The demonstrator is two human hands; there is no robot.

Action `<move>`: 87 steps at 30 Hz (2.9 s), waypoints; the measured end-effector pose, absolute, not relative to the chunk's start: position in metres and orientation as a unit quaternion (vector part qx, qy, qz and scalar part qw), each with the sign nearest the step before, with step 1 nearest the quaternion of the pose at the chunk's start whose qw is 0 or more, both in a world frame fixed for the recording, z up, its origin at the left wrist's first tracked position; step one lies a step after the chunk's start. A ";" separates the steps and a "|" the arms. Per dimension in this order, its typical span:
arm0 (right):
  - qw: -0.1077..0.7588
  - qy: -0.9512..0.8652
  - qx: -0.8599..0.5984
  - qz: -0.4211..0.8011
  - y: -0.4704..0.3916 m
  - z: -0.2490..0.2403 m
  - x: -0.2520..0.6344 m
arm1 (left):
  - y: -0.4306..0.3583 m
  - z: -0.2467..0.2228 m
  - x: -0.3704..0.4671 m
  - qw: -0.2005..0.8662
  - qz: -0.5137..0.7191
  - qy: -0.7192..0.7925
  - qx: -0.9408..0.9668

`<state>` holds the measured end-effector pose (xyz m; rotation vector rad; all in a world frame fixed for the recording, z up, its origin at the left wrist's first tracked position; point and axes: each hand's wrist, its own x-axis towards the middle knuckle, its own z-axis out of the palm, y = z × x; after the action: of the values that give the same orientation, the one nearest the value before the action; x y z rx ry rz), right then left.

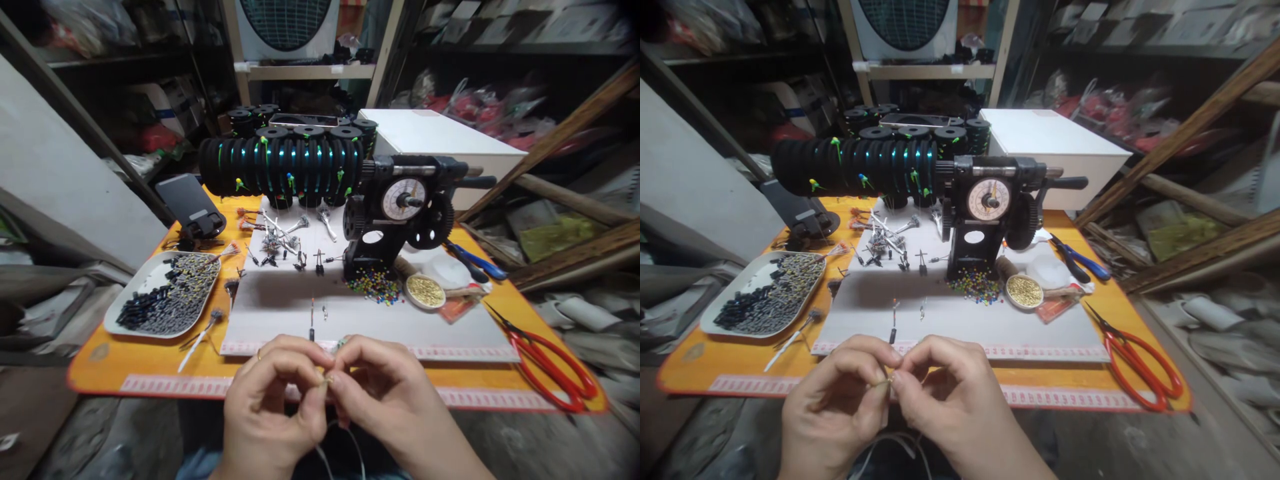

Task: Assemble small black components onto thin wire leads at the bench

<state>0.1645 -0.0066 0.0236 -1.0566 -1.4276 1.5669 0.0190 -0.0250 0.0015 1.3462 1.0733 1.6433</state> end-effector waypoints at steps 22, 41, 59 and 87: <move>0.437 -0.804 -0.337 0.222 -0.002 0.024 0.182 | -0.027 0.006 0.018 0.578 0.604 0.397 0.379; 0.420 -0.787 -0.424 0.156 0.003 0.001 0.170 | 0.001 0.002 -0.013 0.050 0.390 0.472 0.789; 0.339 -0.814 -0.459 0.107 0.002 -0.015 0.179 | 0.007 0.003 -0.009 0.152 0.327 0.524 0.772; 0.348 -0.798 -0.485 0.081 -0.002 -0.016 0.198 | 0.009 -0.005 -0.015 0.094 0.315 0.500 0.801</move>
<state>0.1978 -0.0016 -0.0158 -1.2585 -2.0682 0.2090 -0.0155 0.0093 -0.0051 2.3770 1.4833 0.9360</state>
